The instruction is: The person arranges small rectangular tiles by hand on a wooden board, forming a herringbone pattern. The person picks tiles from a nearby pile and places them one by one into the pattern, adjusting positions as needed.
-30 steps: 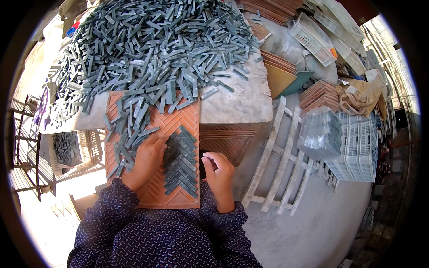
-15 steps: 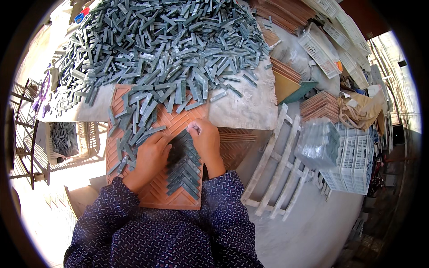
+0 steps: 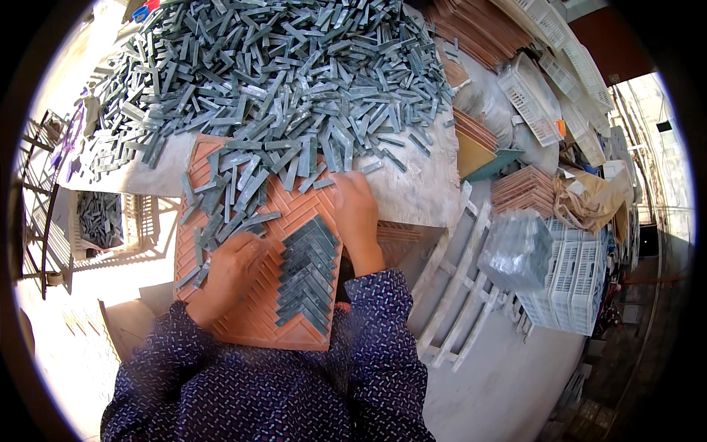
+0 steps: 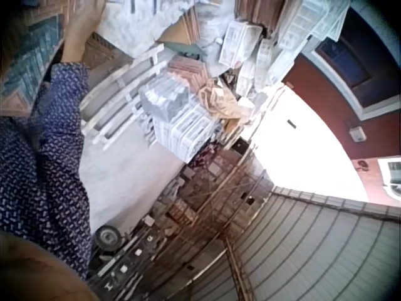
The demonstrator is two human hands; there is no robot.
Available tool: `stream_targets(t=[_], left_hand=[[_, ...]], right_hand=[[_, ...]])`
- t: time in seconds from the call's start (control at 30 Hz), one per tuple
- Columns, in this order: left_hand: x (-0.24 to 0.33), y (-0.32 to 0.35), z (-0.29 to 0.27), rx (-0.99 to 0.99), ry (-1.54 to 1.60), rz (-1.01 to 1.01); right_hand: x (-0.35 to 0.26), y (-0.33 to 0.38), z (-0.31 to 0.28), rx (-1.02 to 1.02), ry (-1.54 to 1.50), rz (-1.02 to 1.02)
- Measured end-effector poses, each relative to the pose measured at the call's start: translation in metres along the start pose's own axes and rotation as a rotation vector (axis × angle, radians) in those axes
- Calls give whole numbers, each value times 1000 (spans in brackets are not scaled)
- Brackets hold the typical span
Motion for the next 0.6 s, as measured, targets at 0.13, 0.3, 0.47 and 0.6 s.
stream_targets(t=[0.13, 0.3, 0.47, 0.6], left_hand=[[3, 1, 19, -151, -20, -37], [3, -15, 42, -170, -210, 217], [5, -18, 68, -342, -235, 149], [4, -17, 72, -402, -325, 137]], right_hand=[[-1, -13, -2, -117, 83, -68], [0, 1, -21, -199, -80, 176], [15, 43, -40, -143, -130, 342], [12, 66, -51, -136, -169, 429]])
Point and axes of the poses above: each hand's wrist, its own y-axis away from the middle knuckle, its own z-axis out of the palm, x = y × z, the point moved 1 cm from there along -y, towards the middle knuckle, and after that the axes turned 10 degrees about y, right-handed, at the moved point
